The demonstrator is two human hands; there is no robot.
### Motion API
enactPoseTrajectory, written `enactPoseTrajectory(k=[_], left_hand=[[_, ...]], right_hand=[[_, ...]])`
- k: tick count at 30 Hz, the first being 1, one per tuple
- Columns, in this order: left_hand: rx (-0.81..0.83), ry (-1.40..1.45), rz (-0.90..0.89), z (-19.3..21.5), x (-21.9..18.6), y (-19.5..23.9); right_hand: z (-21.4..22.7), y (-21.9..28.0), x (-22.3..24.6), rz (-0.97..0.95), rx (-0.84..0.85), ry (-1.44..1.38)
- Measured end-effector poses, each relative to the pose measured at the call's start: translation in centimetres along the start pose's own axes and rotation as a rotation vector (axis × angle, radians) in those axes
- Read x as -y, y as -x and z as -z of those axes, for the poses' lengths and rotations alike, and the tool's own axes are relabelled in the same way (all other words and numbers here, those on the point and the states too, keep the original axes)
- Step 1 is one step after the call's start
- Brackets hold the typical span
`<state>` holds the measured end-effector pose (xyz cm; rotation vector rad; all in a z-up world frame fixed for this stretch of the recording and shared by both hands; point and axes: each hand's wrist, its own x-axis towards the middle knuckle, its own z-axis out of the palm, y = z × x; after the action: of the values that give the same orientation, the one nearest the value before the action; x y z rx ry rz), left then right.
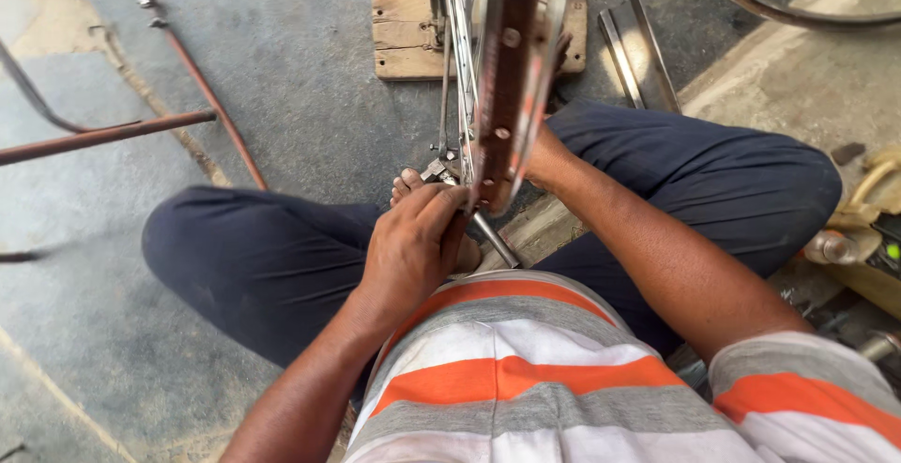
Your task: The person sits on the ground and works on a bicycle wheel, using a hammer and a metal block to tap the rim. They also use a spoke wrench to tighten the spokes and adjust the wheel's alignment.
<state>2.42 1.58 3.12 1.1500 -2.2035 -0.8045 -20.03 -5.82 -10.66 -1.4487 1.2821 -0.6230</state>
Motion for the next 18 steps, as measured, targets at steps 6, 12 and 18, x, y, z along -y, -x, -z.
enactPoseTrajectory(k=[6,12,18], left_hand=[[0.035,0.085,-0.102,0.7,1.5,-0.8],[0.059,0.095,-0.131,0.2,2.3,-0.9],[0.012,0.339,-0.005,0.1,4.8,-1.8]], right_hand=[[1.8,-0.8,1.1,-0.058,-0.005,0.018],[3.1,-3.3,3.2,-0.255,0.257,0.078],[2.8,-4.1,2.7,-0.084,0.442,0.212]])
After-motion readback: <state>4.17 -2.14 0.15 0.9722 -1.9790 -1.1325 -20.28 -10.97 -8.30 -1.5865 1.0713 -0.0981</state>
